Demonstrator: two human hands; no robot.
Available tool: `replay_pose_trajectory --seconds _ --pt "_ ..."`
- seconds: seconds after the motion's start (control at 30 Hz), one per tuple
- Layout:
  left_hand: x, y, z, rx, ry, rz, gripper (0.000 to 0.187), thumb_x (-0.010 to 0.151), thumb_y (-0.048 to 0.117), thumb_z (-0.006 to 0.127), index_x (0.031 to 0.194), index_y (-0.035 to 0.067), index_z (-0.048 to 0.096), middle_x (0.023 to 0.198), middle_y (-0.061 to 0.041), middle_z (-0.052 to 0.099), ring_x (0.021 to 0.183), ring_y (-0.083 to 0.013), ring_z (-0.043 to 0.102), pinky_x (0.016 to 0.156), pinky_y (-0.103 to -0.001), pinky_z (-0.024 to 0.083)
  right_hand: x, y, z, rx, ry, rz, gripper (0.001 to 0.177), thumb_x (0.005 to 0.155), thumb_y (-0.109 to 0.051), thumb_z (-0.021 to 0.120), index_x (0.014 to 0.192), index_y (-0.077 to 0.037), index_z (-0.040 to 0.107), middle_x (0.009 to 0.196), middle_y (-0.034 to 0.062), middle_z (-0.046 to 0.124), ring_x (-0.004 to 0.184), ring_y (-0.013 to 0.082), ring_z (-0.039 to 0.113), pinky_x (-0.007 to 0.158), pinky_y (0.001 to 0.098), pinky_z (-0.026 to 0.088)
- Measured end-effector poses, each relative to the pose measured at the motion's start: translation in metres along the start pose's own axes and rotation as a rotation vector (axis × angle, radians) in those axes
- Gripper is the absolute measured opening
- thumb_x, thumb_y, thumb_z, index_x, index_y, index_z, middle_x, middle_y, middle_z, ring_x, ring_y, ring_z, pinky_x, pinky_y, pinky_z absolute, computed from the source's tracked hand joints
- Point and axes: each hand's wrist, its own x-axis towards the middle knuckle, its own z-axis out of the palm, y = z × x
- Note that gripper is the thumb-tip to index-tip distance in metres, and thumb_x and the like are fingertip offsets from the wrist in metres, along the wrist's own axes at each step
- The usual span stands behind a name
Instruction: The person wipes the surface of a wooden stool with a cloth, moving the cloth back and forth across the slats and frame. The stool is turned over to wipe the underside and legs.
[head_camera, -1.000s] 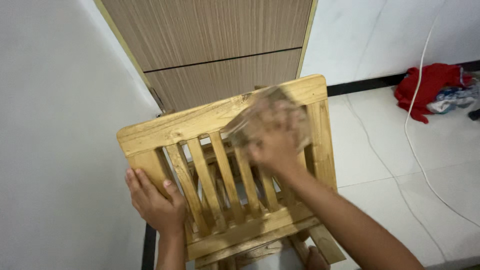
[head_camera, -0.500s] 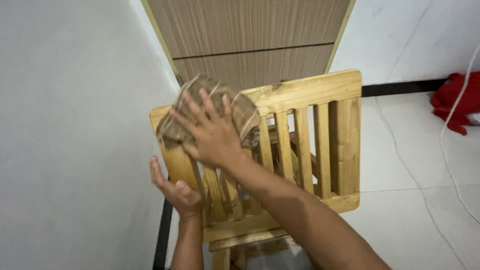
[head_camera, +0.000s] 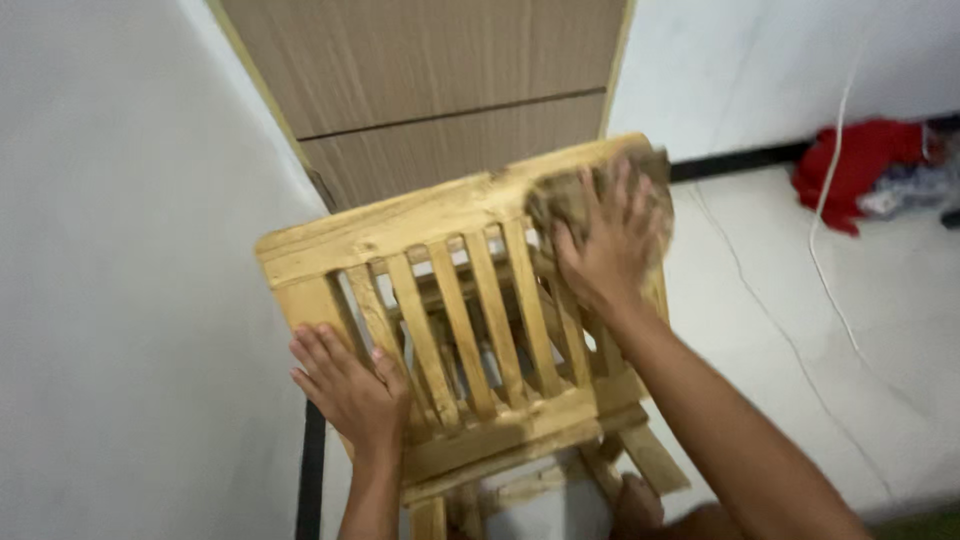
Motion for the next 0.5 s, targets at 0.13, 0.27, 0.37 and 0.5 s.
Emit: replay_pose_trajectory --seconds 0.13,0.27,0.37,0.5 --pt "-0.001 0.001 0.002 0.042 -0.019 -0.038 0.072 0.102 0.029 0.041 0.163 -0.006 0.021 0.172 -0.028 0.016 0.16 -0.0444 0.012 0.129 -0.061 0.009 0.024 -0.052 -0.002 -0.031 -0.076 -0.15 0.08 0.102 -0.059 0.049 0.166 -0.034 0.008 0.171 0.0075 -0.017 0.158 0.0366 -0.014 0.121 0.0659 -0.014" --pt "-0.001 -0.001 0.004 0.04 0.021 -0.008 0.072 0.102 0.029 0.04 0.162 -0.003 0.02 0.171 -0.026 0.018 0.16 -0.0428 0.015 0.128 -0.06 0.012 0.012 -0.137 -0.013 -0.082 -0.2 -0.475 0.076 0.102 -0.064 0.046 0.164 -0.038 0.01 0.172 0.0049 -0.012 0.16 0.0311 -0.012 0.124 0.0666 -0.011" --pt "-0.007 -0.01 0.009 -0.124 0.116 0.043 0.065 0.105 0.027 0.036 0.161 -0.001 0.019 0.17 -0.025 0.023 0.161 -0.042 0.018 0.131 -0.06 0.015 -0.003 -0.198 -0.002 -0.07 -0.196 -0.673 0.078 0.1 -0.066 0.048 0.165 -0.039 0.013 0.173 0.0045 -0.006 0.16 0.0295 -0.007 0.125 0.0662 -0.008" --pt "-0.014 -0.023 0.007 -0.452 0.297 0.055 0.062 0.112 0.029 0.036 0.161 -0.004 0.015 0.169 -0.03 0.021 0.162 -0.0438 0.02 0.134 -0.057 0.019 -0.038 -0.228 0.02 -0.03 -0.174 -0.852 0.084 0.091 -0.064 0.055 0.163 -0.04 0.02 0.174 0.0043 0.004 0.16 0.0312 0.002 0.123 0.0669 -0.004"
